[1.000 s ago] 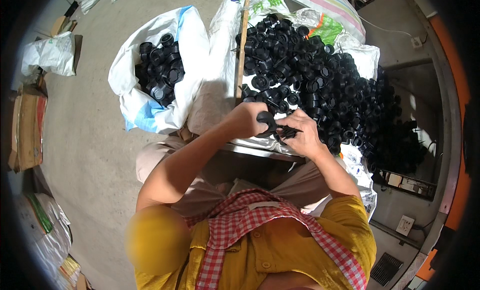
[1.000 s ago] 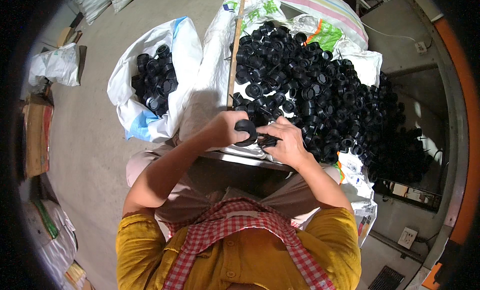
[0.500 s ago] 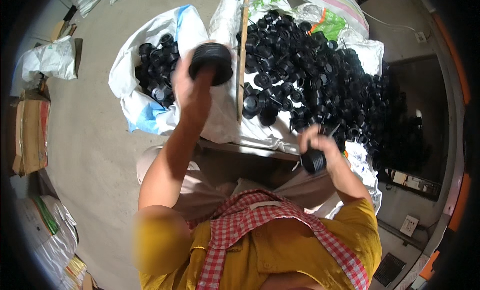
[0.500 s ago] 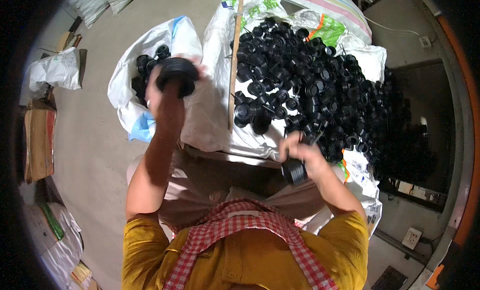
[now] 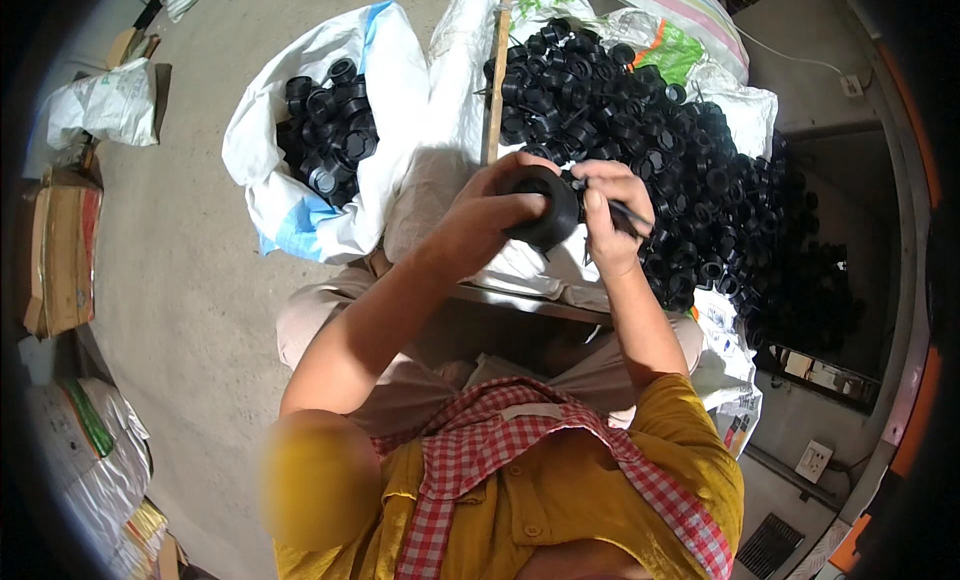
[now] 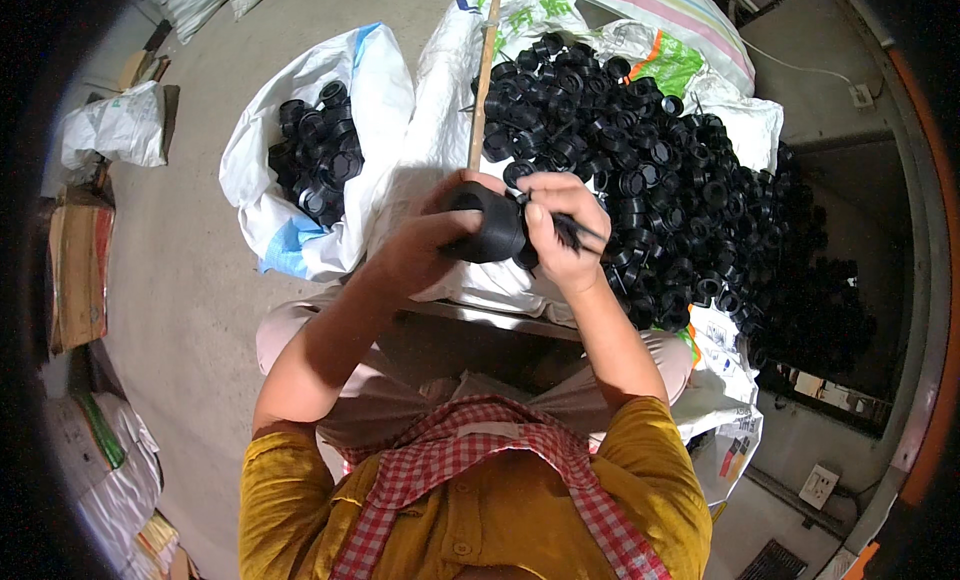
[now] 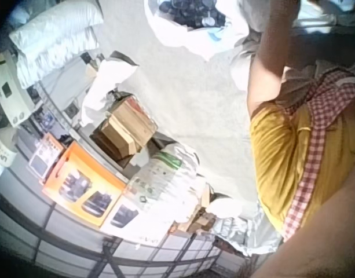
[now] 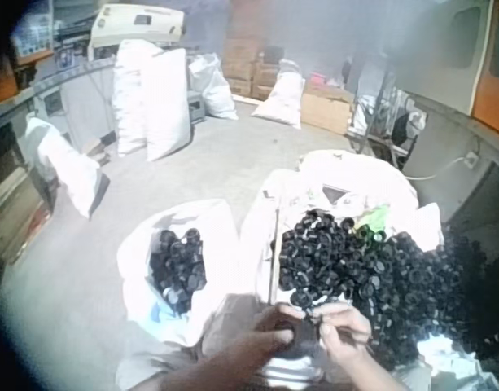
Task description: The person sits on the floor and repeatedly picks up black plastic components from a pile, presses them together by hand, and places the assembled units into a white sack. The process continues with consistent hand movements and no tools used.
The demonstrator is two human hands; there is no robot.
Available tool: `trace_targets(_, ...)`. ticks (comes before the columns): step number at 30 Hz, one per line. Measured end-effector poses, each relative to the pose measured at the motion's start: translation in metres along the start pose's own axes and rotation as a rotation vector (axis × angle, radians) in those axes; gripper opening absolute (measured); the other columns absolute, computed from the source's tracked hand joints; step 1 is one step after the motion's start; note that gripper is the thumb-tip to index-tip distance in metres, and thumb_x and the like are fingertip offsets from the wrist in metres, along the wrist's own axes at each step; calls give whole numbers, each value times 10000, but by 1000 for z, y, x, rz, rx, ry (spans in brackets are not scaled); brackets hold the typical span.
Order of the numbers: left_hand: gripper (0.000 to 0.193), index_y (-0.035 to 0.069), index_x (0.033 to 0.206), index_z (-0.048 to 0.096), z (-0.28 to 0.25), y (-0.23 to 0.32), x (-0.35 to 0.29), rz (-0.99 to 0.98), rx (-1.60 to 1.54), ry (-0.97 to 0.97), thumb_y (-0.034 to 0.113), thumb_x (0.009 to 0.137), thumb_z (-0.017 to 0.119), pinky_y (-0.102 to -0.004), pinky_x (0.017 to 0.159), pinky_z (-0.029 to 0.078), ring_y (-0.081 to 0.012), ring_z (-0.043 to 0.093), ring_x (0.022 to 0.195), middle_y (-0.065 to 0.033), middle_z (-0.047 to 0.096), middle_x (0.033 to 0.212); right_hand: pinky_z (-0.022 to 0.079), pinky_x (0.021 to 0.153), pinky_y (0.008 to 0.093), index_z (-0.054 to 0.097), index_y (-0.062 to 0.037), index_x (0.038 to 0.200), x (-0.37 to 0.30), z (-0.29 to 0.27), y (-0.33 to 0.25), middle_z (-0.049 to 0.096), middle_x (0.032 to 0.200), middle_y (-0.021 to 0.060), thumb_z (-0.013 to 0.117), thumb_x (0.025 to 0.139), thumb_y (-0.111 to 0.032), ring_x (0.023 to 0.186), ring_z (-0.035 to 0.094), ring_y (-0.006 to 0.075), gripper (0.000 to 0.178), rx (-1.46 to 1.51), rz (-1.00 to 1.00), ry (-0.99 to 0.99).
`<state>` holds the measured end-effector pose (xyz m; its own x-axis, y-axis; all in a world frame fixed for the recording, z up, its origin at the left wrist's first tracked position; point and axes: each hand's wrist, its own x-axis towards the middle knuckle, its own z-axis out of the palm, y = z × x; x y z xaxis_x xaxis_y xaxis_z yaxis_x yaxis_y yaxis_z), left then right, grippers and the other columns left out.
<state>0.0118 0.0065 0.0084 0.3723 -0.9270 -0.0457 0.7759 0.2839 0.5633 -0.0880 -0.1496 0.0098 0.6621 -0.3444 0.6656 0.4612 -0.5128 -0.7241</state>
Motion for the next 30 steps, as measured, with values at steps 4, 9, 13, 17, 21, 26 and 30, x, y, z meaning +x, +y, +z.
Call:
trace_targets(4,266,42,963,589,15,12,6,715,1766,27,60,703,647,-382,802,487,-280,571,950,-102,571,1043,447,673,239,571,6,780,-8,22,28,655,818,80,630,861,-56,723,550,85,118,-75,578,68)
trace_targets(9,206,62,864,630,19,51,-2,1012,2064,383,55,661,670,-365,772,476,-274,546,907,-93,578,1028,495,715,382,602,-38,1029,-32,-15,119,689,866,134,589,820,-73,781,659,269,213,-793,705,174)
trace_targets(13,665,102,1226,578,-21,81,-6,580,2324,893,238,630,841,-613,999,301,-448,354,1274,-239,362,1404,491,800,414,638,-71,1061,-64,-24,148,685,943,162,606,844,-248,909,646,336,281,-759,912,-187)
trace_targets(17,829,132,1326,512,-15,63,4,476,2177,736,284,593,870,-675,1001,277,-478,292,1327,-247,288,1464,485,845,406,668,-14,1010,-74,1,151,660,1045,207,664,799,-526,1017,626,334,554,-1020,1166,-564)
trace_targets(21,660,97,1233,575,-17,39,15,310,2123,516,268,647,825,-570,989,353,-461,413,1246,-251,434,1358,487,847,400,682,-26,1010,-97,-7,158,669,1008,210,713,763,-488,1002,630,348,525,-930,1281,-582)
trace_targets(26,531,6,1189,555,-39,-11,21,169,1342,408,345,799,679,-413,897,456,-351,611,1017,-226,633,1088,483,747,405,676,-33,969,-74,-4,70,670,866,220,696,793,-389,856,637,370,398,-716,1022,-279)
trace_targets(30,557,-40,1259,494,-25,-41,30,-115,849,293,337,878,647,-305,714,517,-178,604,867,-116,620,1055,459,623,406,616,-17,815,-52,1,3,602,743,172,728,780,-277,690,585,353,285,-654,614,-163)
